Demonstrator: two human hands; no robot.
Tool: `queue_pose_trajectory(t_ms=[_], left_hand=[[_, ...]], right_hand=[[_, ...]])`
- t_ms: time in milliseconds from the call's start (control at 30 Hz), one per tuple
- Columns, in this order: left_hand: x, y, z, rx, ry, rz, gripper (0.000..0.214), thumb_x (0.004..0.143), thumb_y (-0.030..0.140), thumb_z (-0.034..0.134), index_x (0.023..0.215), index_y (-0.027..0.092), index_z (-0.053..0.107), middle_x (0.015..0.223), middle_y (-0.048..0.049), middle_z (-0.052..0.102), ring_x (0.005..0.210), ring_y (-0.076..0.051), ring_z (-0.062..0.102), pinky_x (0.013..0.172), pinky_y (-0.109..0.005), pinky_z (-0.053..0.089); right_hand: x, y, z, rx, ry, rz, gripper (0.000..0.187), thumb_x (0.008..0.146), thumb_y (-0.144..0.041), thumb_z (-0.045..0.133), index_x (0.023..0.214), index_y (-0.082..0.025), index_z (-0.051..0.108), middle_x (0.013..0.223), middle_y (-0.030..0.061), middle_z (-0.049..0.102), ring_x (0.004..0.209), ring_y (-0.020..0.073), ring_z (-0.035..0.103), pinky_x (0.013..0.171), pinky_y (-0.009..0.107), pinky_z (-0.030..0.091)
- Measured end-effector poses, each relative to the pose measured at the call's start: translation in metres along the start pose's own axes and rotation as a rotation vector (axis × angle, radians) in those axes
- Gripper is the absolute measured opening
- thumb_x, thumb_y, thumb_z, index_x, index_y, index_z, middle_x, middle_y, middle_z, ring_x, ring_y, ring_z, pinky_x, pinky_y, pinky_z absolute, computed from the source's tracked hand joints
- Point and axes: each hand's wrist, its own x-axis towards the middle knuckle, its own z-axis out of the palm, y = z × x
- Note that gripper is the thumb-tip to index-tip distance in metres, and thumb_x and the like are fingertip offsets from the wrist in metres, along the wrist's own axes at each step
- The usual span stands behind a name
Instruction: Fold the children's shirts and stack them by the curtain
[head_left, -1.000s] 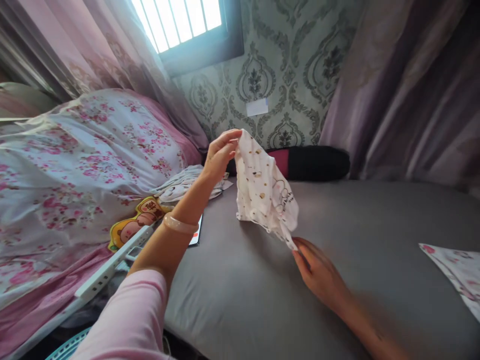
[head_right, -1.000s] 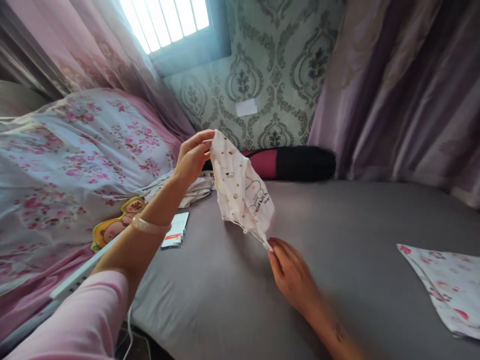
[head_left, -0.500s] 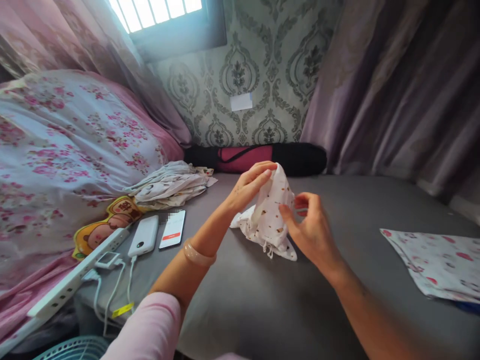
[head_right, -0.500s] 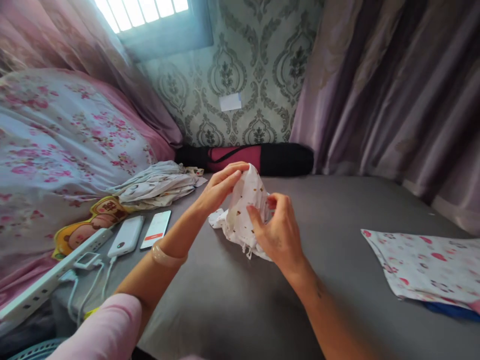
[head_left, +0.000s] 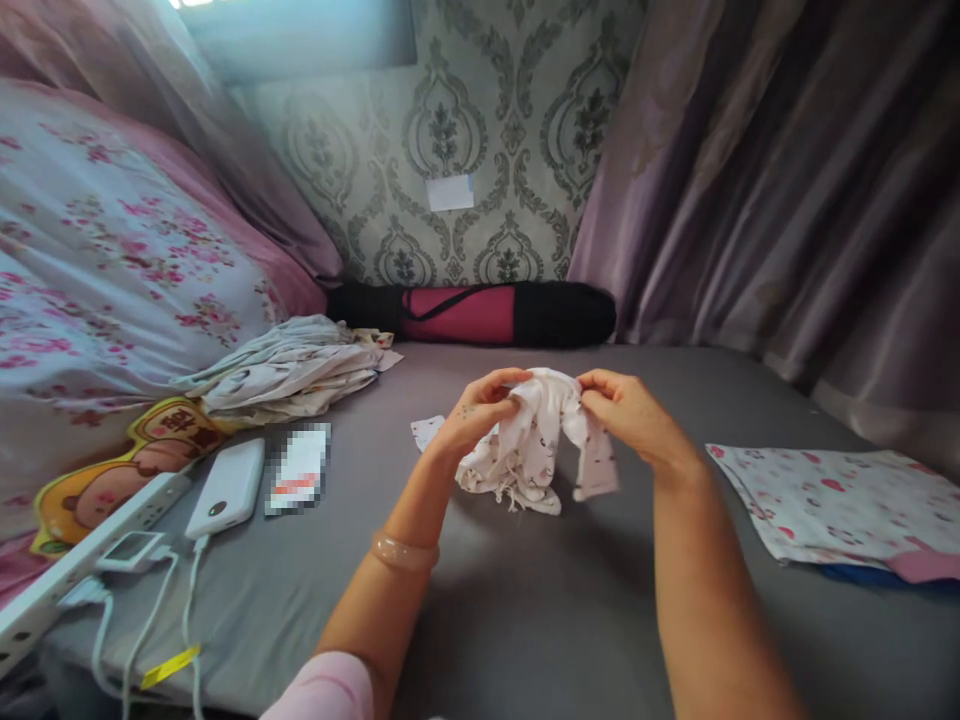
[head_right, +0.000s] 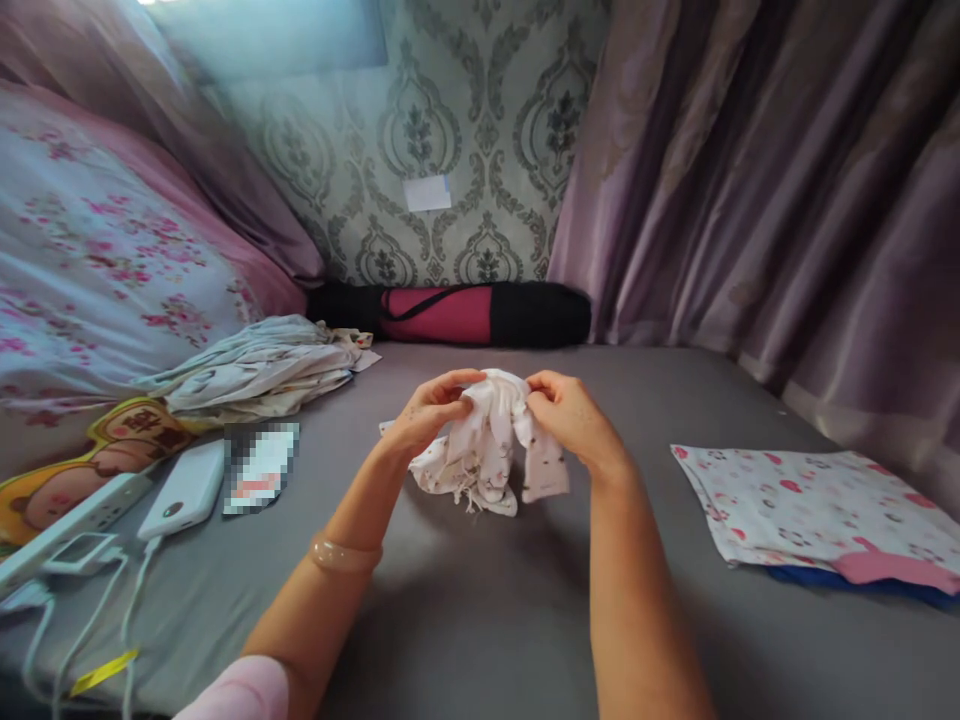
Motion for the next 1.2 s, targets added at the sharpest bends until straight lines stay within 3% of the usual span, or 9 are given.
queue_pose_trajectory(t_ms=[100,200,400,500,633,733,900,1000,1200], left_hand=[[0.002,-0.002,0.008,-0.032,0.043,-0.007,0.026,0.068,0.018,0.066,0.093,0.021,0.071,0.098,-0.0036,0.069,0.079,-0.014,0.062,0.069,-0.024,0.049],[0.004,-0.008,0.015,-0.094,0.02,-0.039,0.026,0.07,0.021,0.068,0.096,0.022,0.071,0.095,-0.0028,0.07,0.079,-0.014,0.063,0.071,-0.024,0.05],[0.003,-0.017,0.025,-0.093,-0.022,-0.105,0.025,0.071,0.032,0.074,0.093,0.02,0.072,0.085,-0.0035,0.07,0.069,-0.013,0.062,0.063,-0.024,0.049],[0.002,-0.017,0.028,-0.071,-0.047,-0.068,0.024,0.072,0.035,0.075,0.09,0.019,0.072,0.085,-0.0038,0.07,0.072,-0.013,0.062,0.065,-0.024,0.049],[0.0,-0.014,0.032,-0.051,-0.089,-0.031,0.024,0.075,0.037,0.073,0.091,0.019,0.073,0.088,-0.0039,0.07,0.077,-0.014,0.062,0.07,-0.024,0.048],[-0.001,-0.012,0.035,-0.039,-0.121,-0.02,0.027,0.075,0.038,0.073,0.091,0.017,0.073,0.091,-0.0053,0.07,0.082,-0.015,0.062,0.074,-0.026,0.047],[0.001,-0.009,0.036,-0.104,-0.059,-0.059,0.03,0.069,0.034,0.078,0.09,0.014,0.067,0.085,-0.0033,0.068,0.077,-0.013,0.061,0.072,-0.024,0.046],[0.002,-0.006,0.026,0.031,-0.031,-0.052,0.029,0.072,0.034,0.076,0.09,0.014,0.066,0.082,-0.002,0.065,0.072,-0.01,0.058,0.068,-0.022,0.045],[-0.001,-0.001,-0.005,0.324,-0.183,-0.138,0.036,0.088,0.046,0.053,0.087,0.013,0.068,0.084,-0.0053,0.067,0.075,-0.012,0.057,0.069,-0.023,0.045]], right_hand=[[-0.007,-0.002,-0.015,0.064,0.092,0.073,0.019,0.075,-0.031,0.056,0.083,-0.016,0.065,0.067,-0.0007,0.064,0.056,0.012,0.055,0.049,0.022,0.041],[-0.016,-0.002,-0.029,0.118,0.092,0.139,0.033,0.076,-0.047,0.062,0.086,-0.017,0.064,0.067,0.0002,0.064,0.057,0.0135,0.057,0.05,0.024,0.043],[-0.029,0.008,-0.06,-0.198,-0.287,0.145,0.031,0.076,-0.048,0.067,0.083,-0.017,0.066,0.072,0.0013,0.068,0.062,0.0151,0.061,0.053,0.024,0.046],[-0.03,0.014,-0.065,-0.265,-0.426,0.121,0.025,0.08,-0.041,0.063,0.086,-0.017,0.068,0.082,0.0031,0.071,0.075,0.0183,0.066,0.066,0.029,0.052],[-0.023,0.012,-0.05,-0.318,-0.262,-0.034,0.029,0.081,-0.036,0.063,0.105,-0.02,0.068,0.109,0.0054,0.069,0.103,0.022,0.063,0.093,0.038,0.048],[-0.016,0.004,-0.03,-0.254,-0.155,-0.143,0.03,0.082,-0.037,0.063,0.109,-0.022,0.066,0.114,0.0061,0.067,0.109,0.0218,0.06,0.099,0.039,0.044],[-0.01,0.002,-0.011,-0.127,-0.241,-0.09,0.027,0.081,-0.043,0.064,0.096,-0.021,0.067,0.089,0.0031,0.07,0.082,0.0184,0.065,0.072,0.031,0.052],[-0.009,0.007,-0.015,-0.137,-0.239,-0.053,0.028,0.081,-0.047,0.062,0.085,-0.019,0.067,0.078,0.0021,0.067,0.07,0.0159,0.061,0.06,0.027,0.047],[-0.008,0.015,-0.036,-0.031,0.052,-0.009,0.033,0.073,-0.052,0.07,0.08,-0.019,0.067,0.076,0.0033,0.067,0.064,0.0157,0.059,0.054,0.026,0.046]])
